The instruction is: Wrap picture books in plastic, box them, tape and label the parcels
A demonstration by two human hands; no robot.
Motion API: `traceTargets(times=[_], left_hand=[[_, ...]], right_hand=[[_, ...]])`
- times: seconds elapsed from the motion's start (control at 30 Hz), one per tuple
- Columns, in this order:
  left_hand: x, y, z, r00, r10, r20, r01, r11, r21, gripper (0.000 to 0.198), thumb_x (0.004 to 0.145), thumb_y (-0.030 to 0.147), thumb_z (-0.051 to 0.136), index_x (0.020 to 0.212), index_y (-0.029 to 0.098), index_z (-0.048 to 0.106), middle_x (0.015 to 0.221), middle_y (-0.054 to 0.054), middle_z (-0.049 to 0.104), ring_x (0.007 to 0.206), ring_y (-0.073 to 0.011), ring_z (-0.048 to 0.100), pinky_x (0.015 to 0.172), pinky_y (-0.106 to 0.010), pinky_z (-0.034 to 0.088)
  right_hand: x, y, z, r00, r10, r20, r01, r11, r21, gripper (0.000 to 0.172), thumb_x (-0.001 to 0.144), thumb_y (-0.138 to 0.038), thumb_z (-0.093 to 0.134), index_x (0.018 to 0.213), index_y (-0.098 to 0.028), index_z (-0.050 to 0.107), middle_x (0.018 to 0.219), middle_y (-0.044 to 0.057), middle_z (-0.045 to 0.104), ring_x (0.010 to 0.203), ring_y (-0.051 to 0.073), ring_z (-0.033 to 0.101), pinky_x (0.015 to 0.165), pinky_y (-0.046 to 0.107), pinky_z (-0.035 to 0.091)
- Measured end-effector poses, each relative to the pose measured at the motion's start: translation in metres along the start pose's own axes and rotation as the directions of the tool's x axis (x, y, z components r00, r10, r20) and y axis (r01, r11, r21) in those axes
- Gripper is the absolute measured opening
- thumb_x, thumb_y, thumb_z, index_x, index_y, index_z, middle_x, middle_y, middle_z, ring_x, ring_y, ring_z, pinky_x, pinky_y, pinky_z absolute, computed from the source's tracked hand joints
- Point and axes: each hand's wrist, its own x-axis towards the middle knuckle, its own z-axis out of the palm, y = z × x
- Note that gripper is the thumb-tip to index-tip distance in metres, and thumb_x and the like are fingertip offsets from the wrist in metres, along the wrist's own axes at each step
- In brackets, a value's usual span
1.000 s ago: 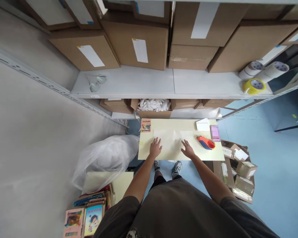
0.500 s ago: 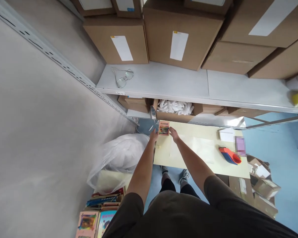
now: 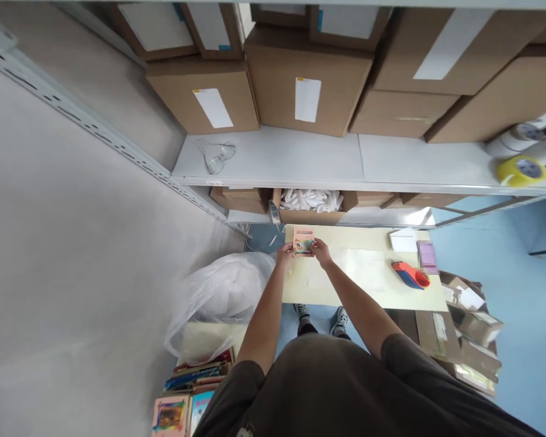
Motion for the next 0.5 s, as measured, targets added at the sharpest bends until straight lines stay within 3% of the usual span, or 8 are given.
traceTargets(times=[0.17, 0.27, 0.43, 0.5], left_hand=[[-0.053, -0.015, 0.062, 0.997, -0.077, 0.032, 0.068, 0.973, 0.219, 0.023, 0.069, 0.025, 0.081, 0.091, 0.017, 0.080, 0.076, -0.002, 0.075, 0.071, -0.0187, 0.069, 0.067, -0.027, 0.051], [-0.072, -0.038, 0.087, 0.991, -0.132, -0.032, 0.134, 0.917, 0.375, 0.021, 0.077, 0.021, 0.077, 0.098, 0.018, 0.079, 0.094, -0.008, 0.081, 0.092, -0.0236, 0.074, 0.081, -0.030, 0.054], [-0.090, -0.063, 0.095, 0.970, -0.124, -0.209, 0.231, 0.744, 0.627, 0.046, 0.084, 0.019, 0.073, 0.129, 0.016, 0.069, 0.134, -0.022, 0.072, 0.125, -0.0340, 0.067, 0.101, -0.042, 0.051], [-0.097, -0.065, 0.093, 0.970, -0.086, -0.226, 0.214, 0.737, 0.641, 0.049, 0.085, 0.017, 0.072, 0.134, 0.012, 0.065, 0.141, -0.027, 0.066, 0.132, -0.0371, 0.063, 0.107, -0.043, 0.048]], right_hand=[[-0.043, 0.010, -0.078, 0.986, 0.016, -0.164, -0.059, 0.963, -0.263, 0.033, 0.071, -0.034, 0.076, 0.101, -0.021, 0.070, 0.080, 0.002, 0.072, 0.070, 0.020, 0.068, 0.065, 0.036, 0.060], [-0.055, 0.031, -0.103, 0.979, 0.024, -0.204, -0.118, 0.879, -0.463, 0.030, 0.077, -0.034, 0.070, 0.105, -0.022, 0.073, 0.086, 0.004, 0.075, 0.080, 0.023, 0.072, 0.074, 0.037, 0.062], [-0.059, 0.057, -0.115, 0.960, -0.064, -0.272, -0.156, 0.683, -0.713, 0.037, 0.085, -0.032, 0.063, 0.117, -0.020, 0.078, 0.124, 0.015, 0.076, 0.111, 0.030, 0.074, 0.099, 0.041, 0.058], [-0.061, 0.062, -0.115, 0.971, -0.091, -0.223, -0.101, 0.687, -0.720, 0.042, 0.088, -0.033, 0.061, 0.126, -0.020, 0.076, 0.132, 0.016, 0.074, 0.118, 0.031, 0.072, 0.104, 0.042, 0.056]])
